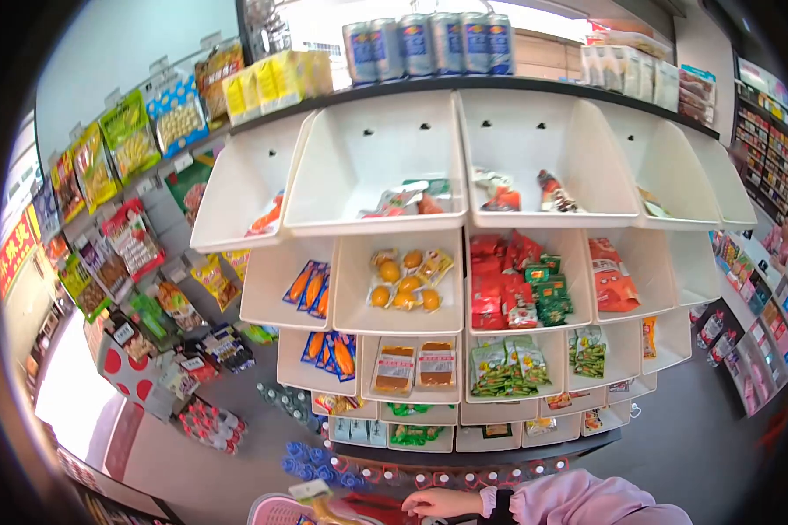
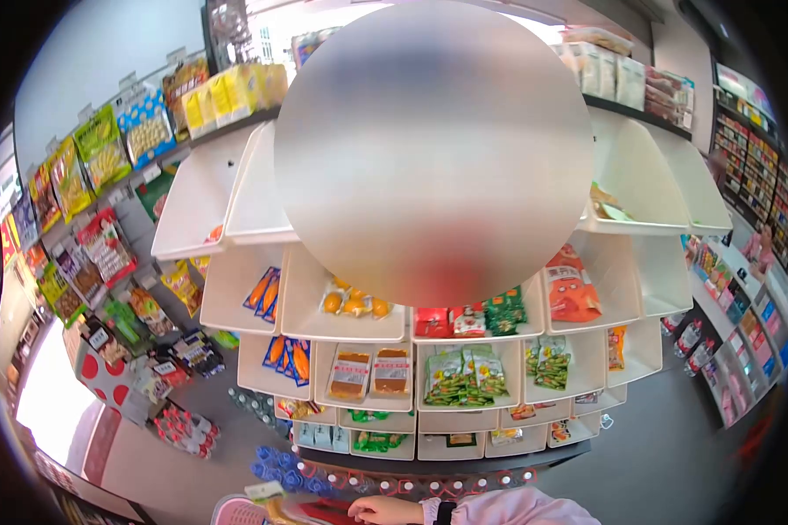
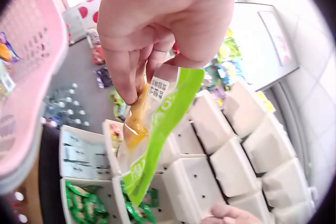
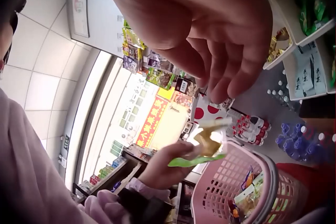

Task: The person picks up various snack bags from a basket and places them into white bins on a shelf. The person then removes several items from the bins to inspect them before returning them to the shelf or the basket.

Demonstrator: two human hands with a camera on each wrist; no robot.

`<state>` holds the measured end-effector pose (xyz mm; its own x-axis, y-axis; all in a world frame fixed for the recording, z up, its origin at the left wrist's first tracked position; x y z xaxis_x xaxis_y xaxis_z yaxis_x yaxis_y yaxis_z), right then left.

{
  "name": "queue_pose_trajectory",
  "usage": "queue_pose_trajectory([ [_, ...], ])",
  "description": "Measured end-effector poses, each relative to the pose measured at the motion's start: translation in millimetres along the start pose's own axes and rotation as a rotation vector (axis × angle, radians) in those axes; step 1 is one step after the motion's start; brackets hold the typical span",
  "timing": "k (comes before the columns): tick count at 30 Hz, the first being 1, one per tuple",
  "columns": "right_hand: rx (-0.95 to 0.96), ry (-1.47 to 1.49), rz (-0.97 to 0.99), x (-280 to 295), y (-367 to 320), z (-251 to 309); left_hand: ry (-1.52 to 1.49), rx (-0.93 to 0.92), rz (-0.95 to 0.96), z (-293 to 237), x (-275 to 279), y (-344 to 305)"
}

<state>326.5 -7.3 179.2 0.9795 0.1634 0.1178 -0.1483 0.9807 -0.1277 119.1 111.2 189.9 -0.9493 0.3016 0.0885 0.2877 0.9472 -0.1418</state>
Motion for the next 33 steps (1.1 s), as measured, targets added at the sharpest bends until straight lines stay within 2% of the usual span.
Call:
queue_pose_trajectory([
  [1, 0.010, -0.019, -0.016, 6.7, -8.0, 6.0, -0.007, -0.018, 0.039, -31.5, -20.2, -10.3],
  [3, 0.024, -0.051, -0.056, 23.8, -26.4, 23.4, -0.048, -0.091, 0.112, -58.8, -54.5, -19.4],
  [6, 0.112, 0.060, -0.092, 47.8, -55.8, 47.4, -0.224, 0.023, 0.418, -111.3, -137.9, -43.9],
  [9, 0.134, 0.062, -0.121, 75.5, -96.1, 60.9, -0.249, -0.067, 0.579, -146.7, -202.8, -70.4],
  [10, 0.130, 0.101, -0.098, 82.2, -111.5, 60.9, -0.252, -0.104, 0.640, -155.3, -223.6, -78.5],
  [11, 0.086, 0.175, -0.154, 93.4, -129.3, 58.6, -0.254, -0.085, 0.683, -158.4, -243.5, -85.4],
  [12, 0.229, 0.139, -0.216, 105.8, -148.2, 71.2, -0.258, -0.064, 0.724, -159.8, -263.2, -92.3],
  [14, 0.230, 0.376, -0.315, 125.3, -190.3, 77.9, -0.307, -0.055, 0.796, -160.7, -301.6, -104.6],
  [16, 0.272, 0.445, -0.429, 144.3, -231.4, 84.2, -0.406, -0.087, 0.863, -164.6, -339.5, -116.4],
  [17, 0.268, 0.429, -0.418, 150.9, -250.5, 90.4, -0.395, -0.091, 0.915, -167.3, -354.8, -126.8],
  [20, 0.313, 0.254, -0.642, 172.7, -309.3, 113.9, -0.390, -0.139, 1.051, -183.5, -395.1, -162.9],
  [21, 0.269, 0.303, -0.675, 177.8, -325.2, 120.8, -0.410, -0.179, 1.083, -196.1, -408.8, -178.2],
  [24, 0.395, 0.209, -0.812, 199.6, -373.3, 148.4, -0.446, -0.279, 1.180, -243.1, -434.9, -218.8],
  [26, 0.409, 0.142, -0.870, 211.6, -400.3, 175.9, -0.537, -0.389, 1.223, -281.6, -450.8, -244.2],
  [29, 0.454, 0.063, -0.964, 228.5, -438.4, 227.3, -0.508, -0.457, 1.298, -317.5, -473.8, -264.9],
  [31, 0.436, -0.054, -1.023, 245.2, -458.2, 263.3, -0.462, -0.578, 1.288, -352.1, -487.1, -275.4],
  [33, 0.495, -0.051, -1.052, 265.4, -469.3, 298.9, -0.434, -0.699, 1.242, -391.5, -498.0, -281.1],
])
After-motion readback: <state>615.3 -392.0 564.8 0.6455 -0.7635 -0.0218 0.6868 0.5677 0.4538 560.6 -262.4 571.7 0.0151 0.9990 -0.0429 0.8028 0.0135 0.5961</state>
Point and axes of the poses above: each hand's wrist, its own y-axis towards the middle knuckle, its own x-axis out of the back of the hand, z = x × y, the point moved 9 cm from there along y, towards the middle knuckle, and after that the axes turned 2 degrees about -y, right-handed, at the moved point
